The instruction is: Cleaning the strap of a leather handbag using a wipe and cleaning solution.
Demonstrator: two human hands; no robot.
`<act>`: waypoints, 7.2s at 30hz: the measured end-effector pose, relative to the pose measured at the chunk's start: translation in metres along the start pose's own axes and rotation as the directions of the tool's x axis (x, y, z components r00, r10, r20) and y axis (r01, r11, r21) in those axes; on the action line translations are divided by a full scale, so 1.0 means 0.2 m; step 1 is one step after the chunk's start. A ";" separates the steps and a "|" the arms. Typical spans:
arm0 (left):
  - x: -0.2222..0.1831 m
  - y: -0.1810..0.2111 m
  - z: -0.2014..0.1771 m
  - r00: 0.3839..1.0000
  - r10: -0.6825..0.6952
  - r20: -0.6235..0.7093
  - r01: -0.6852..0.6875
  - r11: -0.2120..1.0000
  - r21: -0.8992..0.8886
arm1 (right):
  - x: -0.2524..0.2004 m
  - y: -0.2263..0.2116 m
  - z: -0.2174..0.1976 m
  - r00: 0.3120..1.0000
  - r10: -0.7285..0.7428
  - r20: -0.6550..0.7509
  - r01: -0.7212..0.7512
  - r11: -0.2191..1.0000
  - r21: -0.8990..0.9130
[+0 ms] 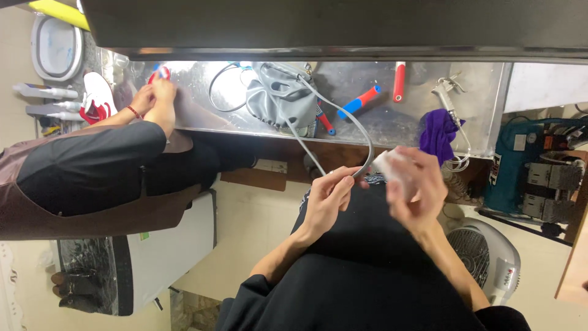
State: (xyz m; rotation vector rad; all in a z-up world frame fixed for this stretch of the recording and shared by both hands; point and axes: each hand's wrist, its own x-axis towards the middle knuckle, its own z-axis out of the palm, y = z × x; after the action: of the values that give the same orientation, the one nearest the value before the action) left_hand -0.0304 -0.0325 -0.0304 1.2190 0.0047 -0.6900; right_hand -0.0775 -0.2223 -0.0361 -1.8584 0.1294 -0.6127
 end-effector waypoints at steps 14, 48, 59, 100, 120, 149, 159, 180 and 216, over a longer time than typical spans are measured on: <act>-0.02 0.07 0.01 0.987 -0.003 0.163 0.028 0.989 -0.148 | 0.08 0.20 -0.02 0.821 -0.460 0.338 0.527 0.838 -0.141; -0.10 -0.01 -0.46 0.940 0.297 -0.165 -0.149 0.797 0.585 | 0.04 0.05 0.48 0.529 0.459 0.713 -0.636 -0.342 0.692; -0.10 0.07 -0.62 0.975 0.212 -0.070 -0.158 0.878 0.451 | -0.09 0.07 0.56 0.599 0.395 0.696 -0.748 -0.034 0.663; 0.84 -0.65 -0.74 0.959 -0.269 -0.095 0.231 0.928 -0.292 | -0.16 0.21 0.39 0.606 0.661 0.442 -0.790 0.567 0.234; 0.52 -0.62 -0.53 0.857 0.149 -0.494 0.074 0.912 0.403 | -0.24 0.17 0.27 0.893 0.036 0.449 0.255 0.782 -0.569; 0.32 -0.55 -0.41 0.976 0.014 -0.218 -0.046 0.989 -0.143 | 0.04 0.74 0.54 0.670 0.480 0.566 -0.737 0.339 0.585; 0.46 -0.69 -0.74 0.930 0.124 -0.346 0.032 0.910 0.414 | 0.05 0.90 0.76 0.493 0.453 0.743 -0.868 0.315 0.384; 0.92 -0.35 -0.72 0.992 -0.121 -0.032 0.124 0.982 0.142 | -0.02 0.90 0.73 0.558 0.525 0.643 -0.821 0.459 0.338; 1.12 -0.15 -0.81 0.972 0.029 -0.235 -0.074 0.980 -0.184 | -0.13 0.60 0.20 0.596 0.525 0.608 -0.663 0.748 0.005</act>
State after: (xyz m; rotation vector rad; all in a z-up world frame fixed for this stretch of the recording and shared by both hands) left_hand 0.1904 -0.0059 -0.1966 1.1033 0.2278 -0.4867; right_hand -0.0566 -0.2225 -0.1631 -1.5494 0.2596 0.4160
